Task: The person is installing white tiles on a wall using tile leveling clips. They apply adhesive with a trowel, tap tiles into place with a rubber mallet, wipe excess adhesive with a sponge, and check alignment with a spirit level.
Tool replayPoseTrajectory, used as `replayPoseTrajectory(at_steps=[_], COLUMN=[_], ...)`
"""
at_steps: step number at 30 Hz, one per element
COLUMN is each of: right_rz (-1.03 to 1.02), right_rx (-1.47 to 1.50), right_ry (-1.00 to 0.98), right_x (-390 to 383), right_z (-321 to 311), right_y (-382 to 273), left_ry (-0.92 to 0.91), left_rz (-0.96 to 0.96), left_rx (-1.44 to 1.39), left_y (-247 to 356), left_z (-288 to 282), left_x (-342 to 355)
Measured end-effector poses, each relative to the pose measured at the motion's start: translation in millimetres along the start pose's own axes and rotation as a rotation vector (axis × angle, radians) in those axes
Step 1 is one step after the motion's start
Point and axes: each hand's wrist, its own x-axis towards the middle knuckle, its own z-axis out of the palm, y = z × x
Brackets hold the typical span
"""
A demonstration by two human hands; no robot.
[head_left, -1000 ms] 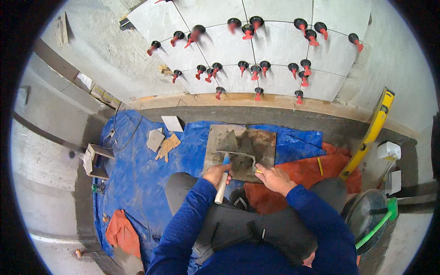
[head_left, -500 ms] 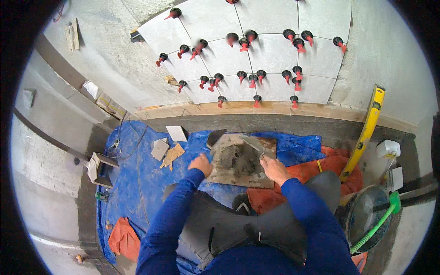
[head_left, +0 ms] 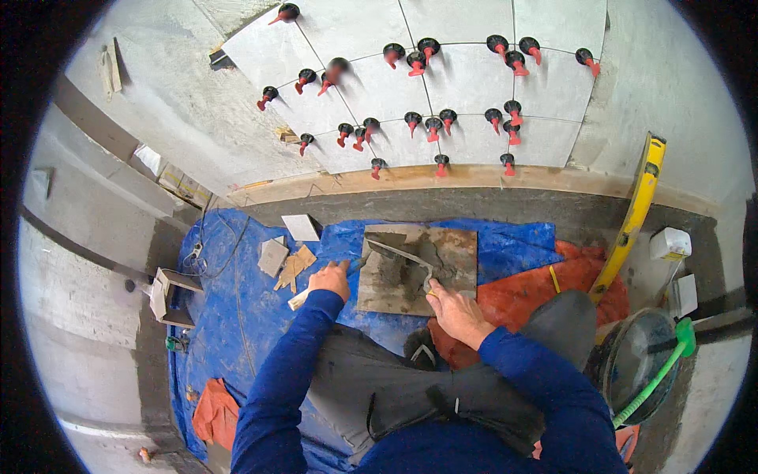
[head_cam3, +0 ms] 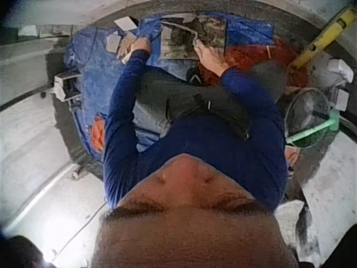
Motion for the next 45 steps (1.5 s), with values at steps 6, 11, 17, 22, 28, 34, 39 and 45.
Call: replayPoseTrajectory(at_steps=[6, 11, 17, 22, 28, 34, 39, 45], right_rz=[0.165, 0.304, 0.39, 0.495, 0.595, 0.495, 0.618, 0.029], right_rx=[0.018, 0.241, 0.756, 1.064, 1.233, 1.034, 0.659, 0.118], right_ry=[-0.11, -0.075, -0.229, -0.346, -0.451, -0.537, -0.474, 0.069], right_x=[33.5, 51.3, 48.0, 39.4, 30.2, 21.7, 14.4, 16.0], right_z=[19.9, 19.2, -13.0, -20.7, -12.1, -17.2, -4.9, 6.6], right_y=[34.5, 54.2, 49.0, 45.6, 32.3, 39.2, 61.8, 45.6], left_ry=[-0.058, -0.094, -0.195, -0.269, -0.25, -0.193, -0.062, -0.007], left_rz=[-0.017, -0.124, -0.203, -0.116, -0.066, -0.185, -0.256, -0.155], left_rx=[0.013, -0.028, -0.113, -0.179, -0.425, -0.436, -0.403, -0.119], left_y=[-2.3, -11.5, -17.1, -21.8, -19.5, -34.5, -41.2, -21.9], left_z=[3.0, -4.7, -11.6, -5.4, 1.4, 6.2, 2.3, 0.2], left_x=[-15.4, -20.6, -21.3, -13.9, -12.7, -3.2, 1.7, -0.8])
